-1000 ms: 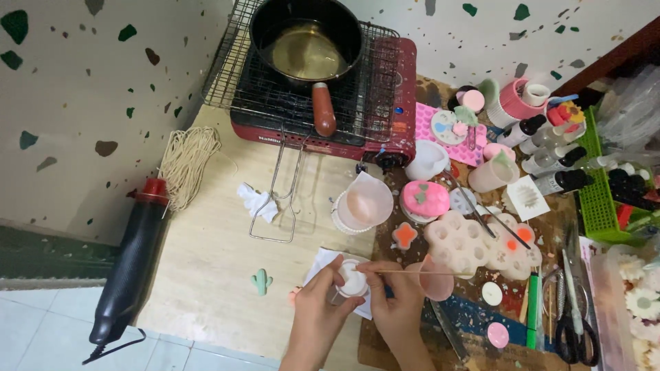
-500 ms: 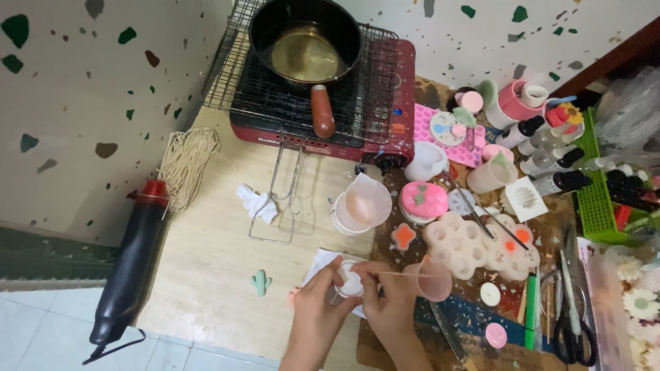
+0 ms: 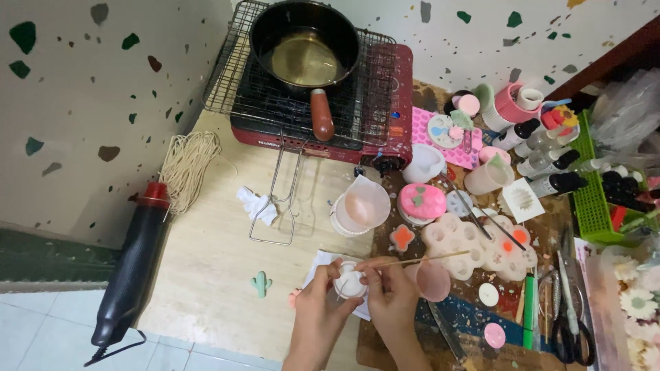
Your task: Assembling and decorating succulent-themed candles using wax components and a heat gun.
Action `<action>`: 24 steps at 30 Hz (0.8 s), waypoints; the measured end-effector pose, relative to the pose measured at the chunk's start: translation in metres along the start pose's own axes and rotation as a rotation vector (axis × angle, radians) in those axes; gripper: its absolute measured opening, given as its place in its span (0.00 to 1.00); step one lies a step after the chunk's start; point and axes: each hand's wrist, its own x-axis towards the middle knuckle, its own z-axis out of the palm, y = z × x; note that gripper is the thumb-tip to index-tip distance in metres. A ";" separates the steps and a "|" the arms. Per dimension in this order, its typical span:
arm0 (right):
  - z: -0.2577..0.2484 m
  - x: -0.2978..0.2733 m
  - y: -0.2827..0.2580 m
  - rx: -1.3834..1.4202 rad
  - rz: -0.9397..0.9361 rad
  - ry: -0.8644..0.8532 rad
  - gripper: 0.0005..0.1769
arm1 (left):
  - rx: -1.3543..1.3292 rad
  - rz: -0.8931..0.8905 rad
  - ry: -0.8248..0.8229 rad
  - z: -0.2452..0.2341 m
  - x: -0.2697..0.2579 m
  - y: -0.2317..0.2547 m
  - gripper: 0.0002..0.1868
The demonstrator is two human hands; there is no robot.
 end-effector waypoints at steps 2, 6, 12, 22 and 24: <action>0.000 0.000 0.001 -0.008 -0.059 0.000 0.03 | -0.009 0.000 0.015 0.001 0.000 -0.001 0.30; 0.000 0.000 -0.004 -0.098 -0.048 0.004 0.03 | -0.010 0.025 0.029 0.002 0.001 -0.006 0.30; 0.000 -0.003 -0.006 -0.397 -0.392 0.002 0.02 | 0.054 0.046 0.048 0.003 0.000 -0.009 0.30; 0.003 -0.009 0.010 -0.028 -0.142 0.090 0.04 | 0.008 0.057 0.038 0.004 -0.001 -0.014 0.31; 0.004 -0.008 0.008 0.009 -0.138 0.091 0.04 | -0.008 0.053 0.034 0.004 0.000 -0.012 0.31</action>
